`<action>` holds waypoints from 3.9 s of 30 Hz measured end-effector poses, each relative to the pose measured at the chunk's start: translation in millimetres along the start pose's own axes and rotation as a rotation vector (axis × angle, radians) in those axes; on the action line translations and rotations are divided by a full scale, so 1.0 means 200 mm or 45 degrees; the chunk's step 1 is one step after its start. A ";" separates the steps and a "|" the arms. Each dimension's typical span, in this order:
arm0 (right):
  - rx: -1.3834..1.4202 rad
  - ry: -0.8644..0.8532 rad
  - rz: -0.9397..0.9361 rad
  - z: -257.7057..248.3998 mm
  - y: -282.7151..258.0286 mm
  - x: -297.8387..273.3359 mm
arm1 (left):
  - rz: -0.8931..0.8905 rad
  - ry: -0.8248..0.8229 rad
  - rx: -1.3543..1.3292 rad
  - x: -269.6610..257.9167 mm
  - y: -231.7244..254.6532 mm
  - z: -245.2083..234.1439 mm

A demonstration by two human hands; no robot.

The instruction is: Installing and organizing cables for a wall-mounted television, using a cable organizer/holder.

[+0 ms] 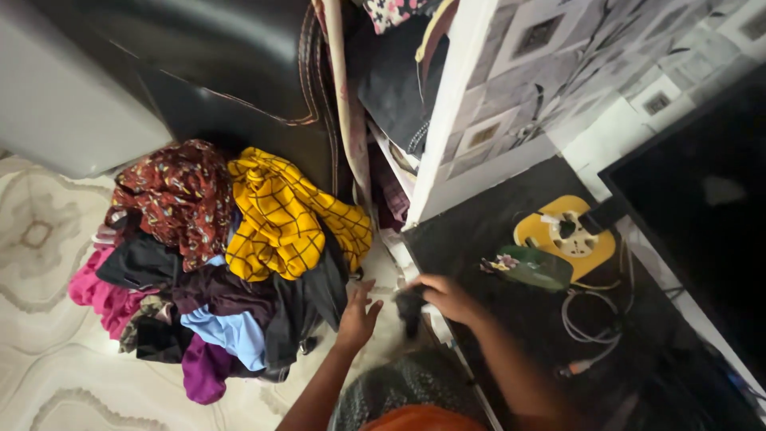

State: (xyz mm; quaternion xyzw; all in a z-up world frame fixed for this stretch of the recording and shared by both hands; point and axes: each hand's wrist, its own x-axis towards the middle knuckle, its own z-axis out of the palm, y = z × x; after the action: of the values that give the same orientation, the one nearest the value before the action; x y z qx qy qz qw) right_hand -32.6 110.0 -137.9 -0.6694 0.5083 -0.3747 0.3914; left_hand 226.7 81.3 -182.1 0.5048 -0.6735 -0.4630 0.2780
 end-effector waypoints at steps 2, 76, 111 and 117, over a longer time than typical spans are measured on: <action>-0.062 -0.131 0.395 -0.12 -0.11 -0.19 | -0.108 -0.049 0.052 0.00 -0.02 0.04; -0.654 1.084 0.788 0.68 -0.67 -4.77 | 0.856 -1.288 0.290 -2.86 0.63 1.64; 0.278 2.140 0.682 -0.70 0.76 -4.64 | 1.882 -1.811 0.064 -2.83 0.97 2.41; 0.119 1.868 0.518 -0.10 0.19 -4.53 | 2.283 -1.709 0.456 -2.83 0.84 2.42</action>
State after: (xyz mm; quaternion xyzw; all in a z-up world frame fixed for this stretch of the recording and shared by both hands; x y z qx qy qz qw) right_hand -248.9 983.6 -258.0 -0.1248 0.7350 -0.6651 0.0426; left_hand -62.4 788.7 -179.2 -0.4773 -0.8618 -0.1709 0.0159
